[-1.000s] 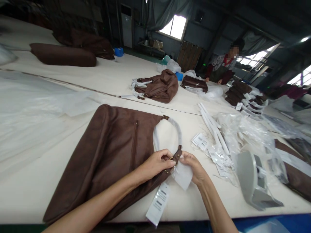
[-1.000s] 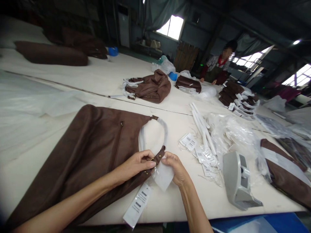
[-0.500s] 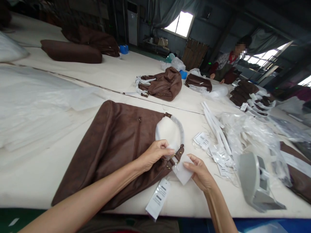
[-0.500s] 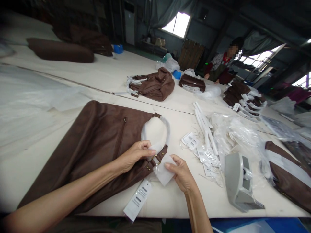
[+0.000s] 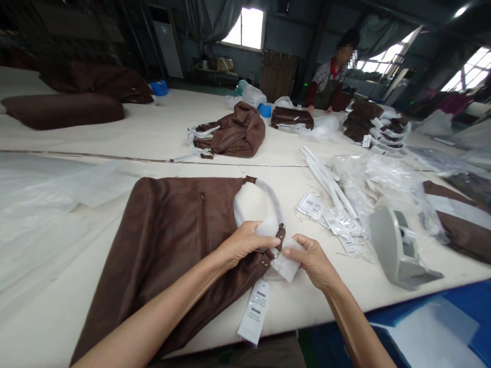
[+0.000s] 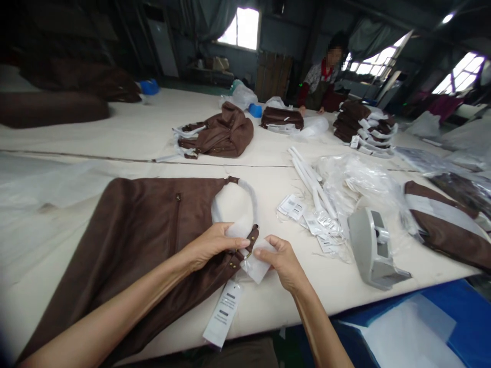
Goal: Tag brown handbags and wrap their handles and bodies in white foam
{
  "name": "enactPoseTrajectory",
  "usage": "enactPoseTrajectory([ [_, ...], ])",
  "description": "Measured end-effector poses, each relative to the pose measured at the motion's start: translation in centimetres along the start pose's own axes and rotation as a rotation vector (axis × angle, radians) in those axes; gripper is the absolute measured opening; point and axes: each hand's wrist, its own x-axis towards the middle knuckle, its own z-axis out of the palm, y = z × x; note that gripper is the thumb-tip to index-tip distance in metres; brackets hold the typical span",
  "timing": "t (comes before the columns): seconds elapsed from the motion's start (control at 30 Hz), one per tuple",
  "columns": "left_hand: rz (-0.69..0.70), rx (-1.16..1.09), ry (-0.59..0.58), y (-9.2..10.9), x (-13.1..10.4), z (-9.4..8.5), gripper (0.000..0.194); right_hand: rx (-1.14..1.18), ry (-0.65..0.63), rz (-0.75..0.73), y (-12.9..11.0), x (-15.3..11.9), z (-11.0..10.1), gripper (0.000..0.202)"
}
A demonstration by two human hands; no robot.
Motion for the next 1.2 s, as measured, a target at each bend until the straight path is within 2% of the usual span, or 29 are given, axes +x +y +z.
enactPoseTrajectory([
  [0.2, 0.154, 0.074, 0.122, -1.3, 0.3, 0.6, 0.03, 0.096, 0.051, 0.007, 1.5, -0.3, 0.3, 0.039],
  [0.3, 0.257, 0.367, 0.262, -1.8, 0.1, 0.5, 0.026, 0.124, 0.098, -0.002, 1.9, -0.1, 1.2, 0.042],
  [0.37, 0.261, 0.557, 0.339, -2.0, -0.1, 0.3, 0.028, 0.129, 0.142, -0.019, 1.8, 0.1, 1.9, 0.042],
  [0.43, 0.242, 0.563, 0.307, -2.1, -0.2, 0.0, 0.027, 0.13, 0.174, -0.042, 1.6, 0.3, 2.4, 0.042],
  [0.53, 0.218, 0.413, 0.154, -1.9, -0.1, -0.4, 0.031, 0.149, 0.182, -0.061, 1.5, 0.4, 2.7, 0.041],
  [0.57, 0.21, 0.405, 0.135, -1.8, 0.0, -0.5, 0.032, 0.162, 0.181, -0.066, 1.6, 0.3, 2.7, 0.04],
  [0.67, 0.219, 0.541, 0.23, -1.6, 0.0, -0.5, 0.03, 0.248, 0.161, -0.1, 1.8, -0.1, 2.7, 0.036],
  [0.73, 0.241, 0.62, 0.303, -1.6, -0.1, -0.5, 0.031, 0.365, 0.101, -0.135, 2.0, -0.5, 2.8, 0.03],
  [0.87, 0.228, 0.563, 0.303, -1.8, -0.1, -0.5, 0.032, 0.654, -0.011, -0.11, 2.8, -0.9, 3.4, 0.033],
  [1.0, 0.217, 0.464, 0.305, -1.9, 0.0, -0.6, 0.031, 0.66, 0.08, -0.151, 3.7, -0.3, 4.9, 0.029],
  [1.2, 0.245, 0.435, 0.32, -2.1, 0.1, -0.8, 0.026, 0.527, 0.249, -0.192, 4.2, 0.9, 7.4, 0.039],
])
